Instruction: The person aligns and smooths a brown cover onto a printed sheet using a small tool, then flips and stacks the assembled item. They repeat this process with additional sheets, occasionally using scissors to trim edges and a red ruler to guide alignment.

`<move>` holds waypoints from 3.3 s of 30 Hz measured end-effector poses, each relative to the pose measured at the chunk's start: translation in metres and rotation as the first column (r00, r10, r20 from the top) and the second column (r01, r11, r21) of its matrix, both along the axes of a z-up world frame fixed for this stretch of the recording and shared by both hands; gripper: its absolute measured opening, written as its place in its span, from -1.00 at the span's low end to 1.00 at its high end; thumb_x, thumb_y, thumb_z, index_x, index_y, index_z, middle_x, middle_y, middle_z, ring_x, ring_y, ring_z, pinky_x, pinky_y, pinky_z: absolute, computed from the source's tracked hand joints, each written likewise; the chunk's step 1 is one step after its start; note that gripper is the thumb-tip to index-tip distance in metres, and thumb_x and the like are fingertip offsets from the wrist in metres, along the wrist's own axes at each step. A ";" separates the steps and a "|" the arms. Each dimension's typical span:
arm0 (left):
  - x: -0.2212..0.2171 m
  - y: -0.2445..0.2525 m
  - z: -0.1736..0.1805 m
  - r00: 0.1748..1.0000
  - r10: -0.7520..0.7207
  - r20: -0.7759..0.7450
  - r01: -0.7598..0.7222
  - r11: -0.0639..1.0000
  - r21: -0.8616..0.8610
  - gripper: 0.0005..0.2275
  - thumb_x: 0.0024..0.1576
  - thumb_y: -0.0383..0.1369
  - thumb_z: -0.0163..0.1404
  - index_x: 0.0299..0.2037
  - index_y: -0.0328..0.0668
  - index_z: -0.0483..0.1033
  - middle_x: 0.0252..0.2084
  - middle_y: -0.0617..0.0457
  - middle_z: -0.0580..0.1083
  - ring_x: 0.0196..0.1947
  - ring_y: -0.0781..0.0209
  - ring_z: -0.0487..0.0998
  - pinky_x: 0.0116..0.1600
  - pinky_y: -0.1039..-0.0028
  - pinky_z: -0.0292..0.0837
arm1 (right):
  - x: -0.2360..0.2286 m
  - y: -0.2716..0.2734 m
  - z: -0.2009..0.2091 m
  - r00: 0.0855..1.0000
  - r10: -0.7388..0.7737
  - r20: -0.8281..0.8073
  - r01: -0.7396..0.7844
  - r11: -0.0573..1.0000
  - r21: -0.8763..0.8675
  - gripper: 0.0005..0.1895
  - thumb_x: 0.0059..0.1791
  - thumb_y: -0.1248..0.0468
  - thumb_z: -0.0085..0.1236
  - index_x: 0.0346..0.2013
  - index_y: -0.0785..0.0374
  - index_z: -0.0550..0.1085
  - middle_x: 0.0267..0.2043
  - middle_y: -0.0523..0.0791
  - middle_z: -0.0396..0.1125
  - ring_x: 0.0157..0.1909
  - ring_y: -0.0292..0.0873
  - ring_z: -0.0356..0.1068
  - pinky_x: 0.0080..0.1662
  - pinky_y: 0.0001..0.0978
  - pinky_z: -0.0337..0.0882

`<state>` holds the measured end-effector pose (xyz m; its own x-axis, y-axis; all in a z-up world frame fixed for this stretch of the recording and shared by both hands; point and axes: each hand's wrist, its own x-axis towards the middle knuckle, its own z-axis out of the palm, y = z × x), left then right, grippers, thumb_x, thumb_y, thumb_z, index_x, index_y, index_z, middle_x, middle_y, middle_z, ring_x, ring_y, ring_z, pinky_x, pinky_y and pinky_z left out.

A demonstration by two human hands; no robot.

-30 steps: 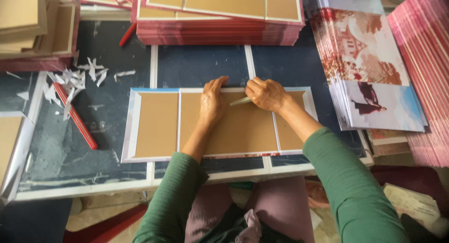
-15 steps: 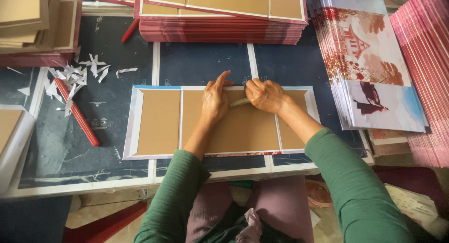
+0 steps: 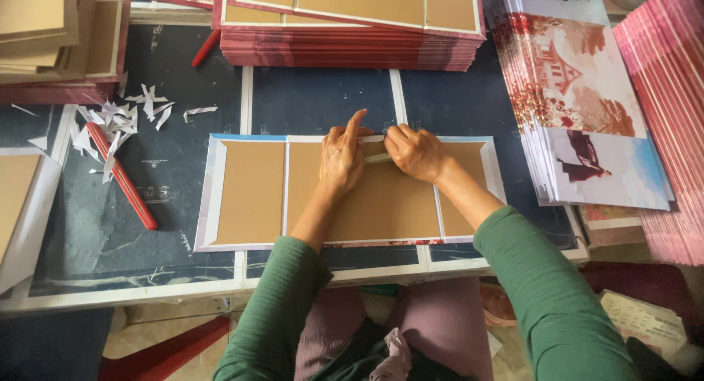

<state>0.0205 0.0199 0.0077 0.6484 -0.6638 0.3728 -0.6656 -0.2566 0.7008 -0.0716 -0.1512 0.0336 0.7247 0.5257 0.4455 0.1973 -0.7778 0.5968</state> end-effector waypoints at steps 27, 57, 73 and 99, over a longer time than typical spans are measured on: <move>-0.015 -0.006 0.009 0.983 0.014 0.182 -0.039 0.990 0.132 -0.49 -0.09 -0.48 -0.30 0.15 0.01 0.09 -0.23 0.11 0.44 -0.11 0.16 0.36 0.13 0.26 0.20 | -0.011 0.013 -0.003 0.999 -0.018 -0.033 0.022 0.991 0.131 -0.85 -0.09 0.38 -0.15 -0.52 0.19 0.39 -0.50 -0.18 0.10 -0.46 -0.21 0.27 -0.59 -0.48 0.27; -0.007 0.002 0.014 0.996 0.080 -0.046 -0.083 0.994 -0.066 -0.53 -0.08 -0.45 -0.29 0.11 0.07 0.06 -0.28 0.10 0.54 -0.12 -0.01 0.45 0.07 0.21 0.30 | 0.005 0.041 -0.007 0.992 -0.121 0.048 0.094 0.924 0.370 -0.85 -0.10 0.40 -0.14 -0.56 0.23 0.35 -0.54 -0.20 0.07 -0.38 -0.20 0.26 -0.54 -0.50 0.33; 0.002 0.038 0.046 0.980 -0.192 -0.060 0.191 0.981 -0.016 -0.54 0.23 -0.11 -0.40 0.30 -0.05 -0.06 -0.10 -0.11 0.50 -0.02 -0.18 0.39 0.13 0.08 0.21 | 0.003 0.046 0.000 0.992 -0.115 -0.053 0.126 0.876 0.465 -0.89 -0.09 0.38 -0.11 -0.40 0.22 0.42 -0.47 -0.19 0.14 -0.30 -0.19 0.27 -0.51 -0.45 0.37; 0.003 0.037 0.037 0.971 -0.226 0.070 0.230 0.971 -0.057 -0.30 0.16 0.12 -0.32 0.38 -0.04 -0.29 -0.09 -0.04 0.51 -0.10 -0.05 0.42 0.12 0.20 0.25 | 0.010 0.058 -0.011 0.999 -0.037 0.035 0.011 0.833 0.553 -0.92 -0.10 0.33 -0.11 -0.43 0.22 0.38 -0.49 -0.18 0.11 -0.33 -0.12 0.27 -0.43 -0.39 0.38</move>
